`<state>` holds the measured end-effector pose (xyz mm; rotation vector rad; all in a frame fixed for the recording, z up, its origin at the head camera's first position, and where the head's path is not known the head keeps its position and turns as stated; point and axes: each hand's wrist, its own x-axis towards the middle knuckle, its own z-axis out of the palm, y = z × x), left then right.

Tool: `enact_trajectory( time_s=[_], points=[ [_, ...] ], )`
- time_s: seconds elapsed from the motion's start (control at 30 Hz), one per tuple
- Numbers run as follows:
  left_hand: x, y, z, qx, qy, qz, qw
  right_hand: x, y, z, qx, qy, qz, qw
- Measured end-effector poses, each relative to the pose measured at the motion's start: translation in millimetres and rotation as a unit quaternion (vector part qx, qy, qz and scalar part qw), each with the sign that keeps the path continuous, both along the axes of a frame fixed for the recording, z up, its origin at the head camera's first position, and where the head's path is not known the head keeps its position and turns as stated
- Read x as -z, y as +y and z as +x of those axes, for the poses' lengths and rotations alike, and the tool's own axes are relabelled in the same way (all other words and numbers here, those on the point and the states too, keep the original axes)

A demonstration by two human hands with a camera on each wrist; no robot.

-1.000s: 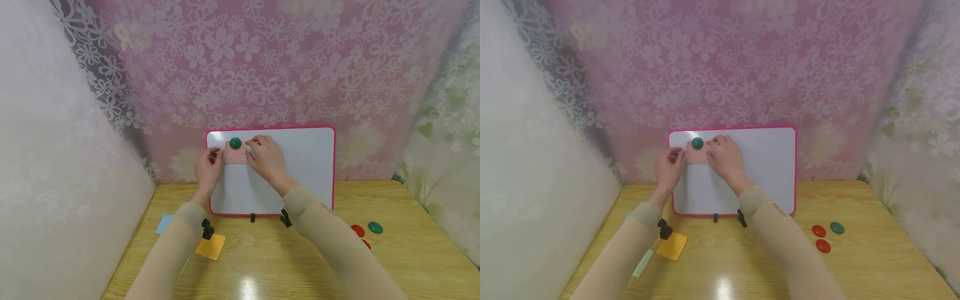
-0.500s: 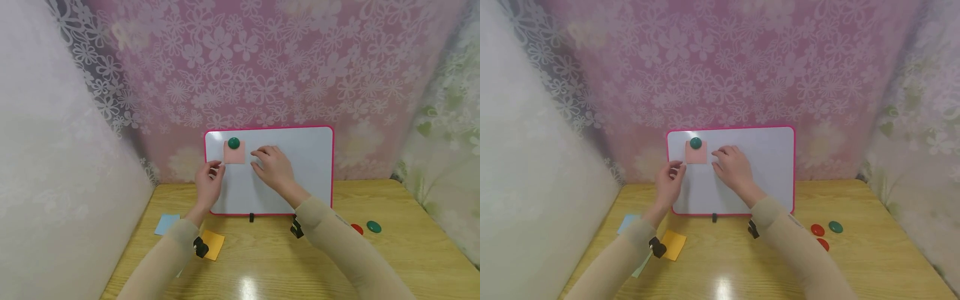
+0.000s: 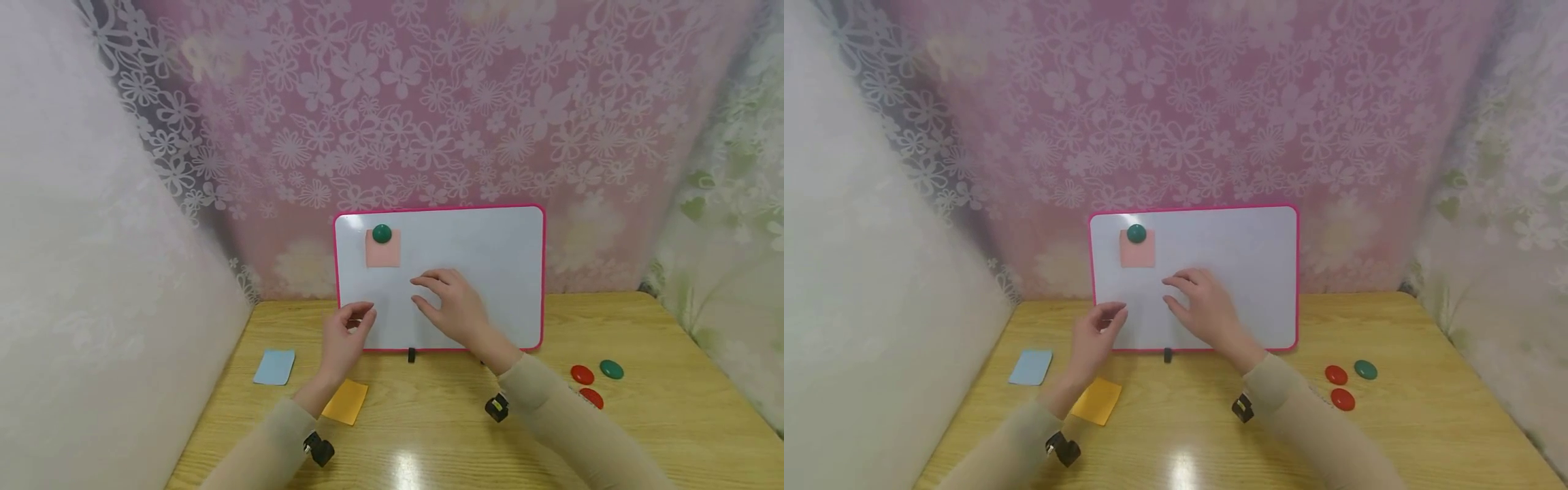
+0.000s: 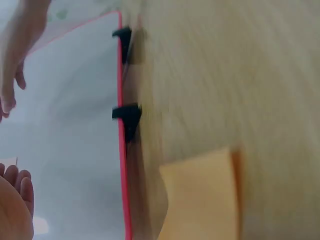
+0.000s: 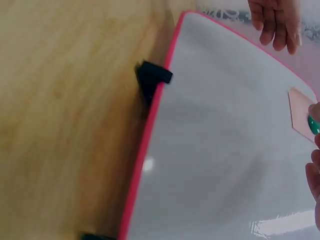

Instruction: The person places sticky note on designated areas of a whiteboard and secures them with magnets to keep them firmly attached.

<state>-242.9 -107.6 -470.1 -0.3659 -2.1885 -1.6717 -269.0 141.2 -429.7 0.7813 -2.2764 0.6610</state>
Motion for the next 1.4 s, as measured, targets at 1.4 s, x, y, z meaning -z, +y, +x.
enact_trajectory(
  time_s=[1.4],
  points=[
    [37.3,-32.2,78.5,0.18,-0.001,-0.218,0.9592,69.9,73.5,78.4,-0.094,-0.154,0.015,0.983]
  ],
)
